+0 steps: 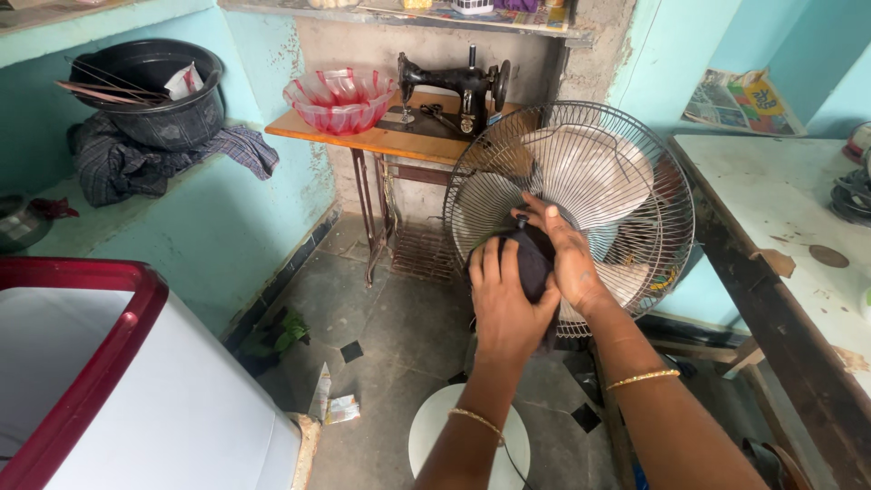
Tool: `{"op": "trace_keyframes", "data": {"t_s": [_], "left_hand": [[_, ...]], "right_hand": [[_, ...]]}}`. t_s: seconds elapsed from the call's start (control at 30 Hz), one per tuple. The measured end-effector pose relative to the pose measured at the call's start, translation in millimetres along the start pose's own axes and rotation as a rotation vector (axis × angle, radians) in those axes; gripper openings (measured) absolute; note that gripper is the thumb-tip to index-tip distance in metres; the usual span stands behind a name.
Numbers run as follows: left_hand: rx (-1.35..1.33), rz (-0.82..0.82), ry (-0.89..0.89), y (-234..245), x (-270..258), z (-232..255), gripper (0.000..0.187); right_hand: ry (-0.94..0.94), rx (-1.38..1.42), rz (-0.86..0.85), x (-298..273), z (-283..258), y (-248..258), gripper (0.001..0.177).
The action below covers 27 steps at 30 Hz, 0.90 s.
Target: The person wipes the front grill and motor housing of a standing electric fan using a green cloth. They rotate the fan head to reach different areas and continue wiping the metal cage and plastic cover throughout the clip.
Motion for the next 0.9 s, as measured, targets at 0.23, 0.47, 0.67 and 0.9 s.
{"op": "trace_keyframes", "data": {"t_s": [0.23, 0.47, 0.67, 0.9], "left_hand": [[0.000, -0.143, 0.388, 9, 38, -19, 0.073], [-0.099, -0.227, 0.225, -4, 56, -46, 0.061], [-0.284, -0.107, 0.223, -14, 46, -37, 0.036], [-0.249, 0.300, 0.212, -5, 39, -8, 0.023]], "right_hand": [[0.106, -0.027, -0.019, -2, -1, -4, 0.071], [0.120, -0.033, 0.012, -9, 3, -3, 0.072], [0.087, 0.045, 0.016, -7, 9, 2, 0.069], [0.174, 0.004, 0.045, -6, 9, 2, 0.060]]}}
Point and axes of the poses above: each hand's wrist, its own x-axis towards the middle knuckle, its own y-axis out of the back of the hand, z = x × y, the point moved 3 cm from there along x, towards the middle knuckle, and after that the axes turned 5 degrees about -x, right-handed, at the moved point
